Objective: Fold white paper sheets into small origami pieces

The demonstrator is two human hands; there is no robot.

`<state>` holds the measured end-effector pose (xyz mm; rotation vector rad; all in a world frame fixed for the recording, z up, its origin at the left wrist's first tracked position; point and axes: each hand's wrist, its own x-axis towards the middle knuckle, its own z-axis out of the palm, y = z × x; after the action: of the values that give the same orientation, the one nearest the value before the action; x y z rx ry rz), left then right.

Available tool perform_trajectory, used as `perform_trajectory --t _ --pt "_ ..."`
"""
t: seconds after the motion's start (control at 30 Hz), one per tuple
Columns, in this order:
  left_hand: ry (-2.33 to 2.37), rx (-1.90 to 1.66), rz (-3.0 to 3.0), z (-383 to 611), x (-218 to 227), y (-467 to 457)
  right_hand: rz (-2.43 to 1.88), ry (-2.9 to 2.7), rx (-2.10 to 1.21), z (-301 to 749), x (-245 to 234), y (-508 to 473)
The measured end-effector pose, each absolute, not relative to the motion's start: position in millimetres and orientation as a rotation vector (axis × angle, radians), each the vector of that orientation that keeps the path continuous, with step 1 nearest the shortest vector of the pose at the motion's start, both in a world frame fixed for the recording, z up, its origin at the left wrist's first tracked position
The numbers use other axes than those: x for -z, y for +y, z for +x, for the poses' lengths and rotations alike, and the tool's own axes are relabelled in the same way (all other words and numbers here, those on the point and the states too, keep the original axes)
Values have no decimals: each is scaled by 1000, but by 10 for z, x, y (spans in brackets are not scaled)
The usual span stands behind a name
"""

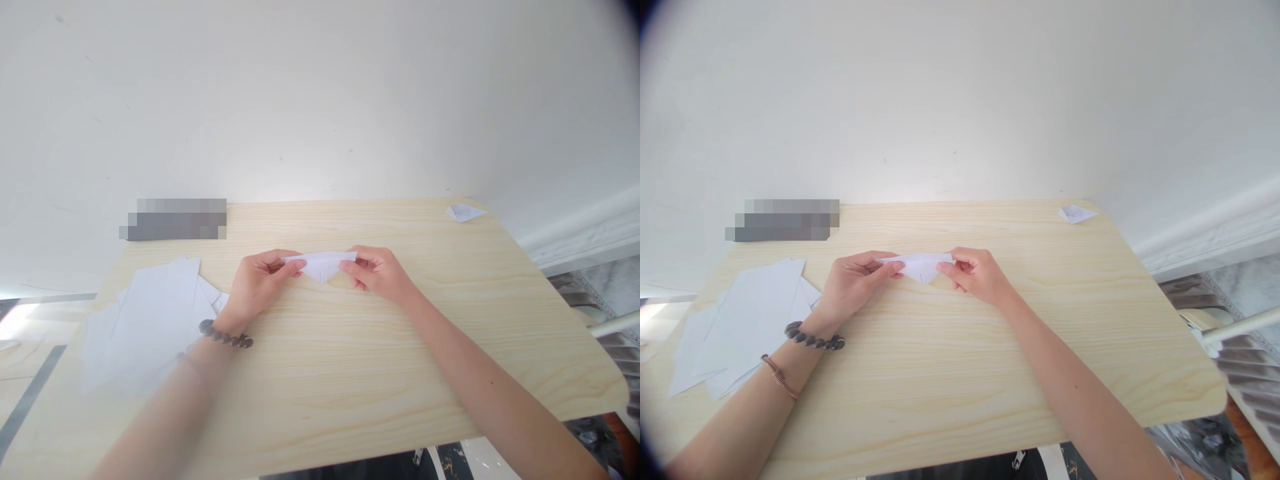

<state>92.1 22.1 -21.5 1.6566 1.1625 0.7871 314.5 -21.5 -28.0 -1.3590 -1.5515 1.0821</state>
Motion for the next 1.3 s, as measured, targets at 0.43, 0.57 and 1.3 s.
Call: perform_trajectory --t 0.43,0.57,1.3 --pt "893 -768 2496 856 358 296 -1267 -2013 -377 3223 377 -143" --pt "905 -667 2597 850 375 312 -1418 -2132 -263 3272 359 -150" --pt "992 -627 2701 868 364 278 -1267 -2180 -202 3278 336 -118"
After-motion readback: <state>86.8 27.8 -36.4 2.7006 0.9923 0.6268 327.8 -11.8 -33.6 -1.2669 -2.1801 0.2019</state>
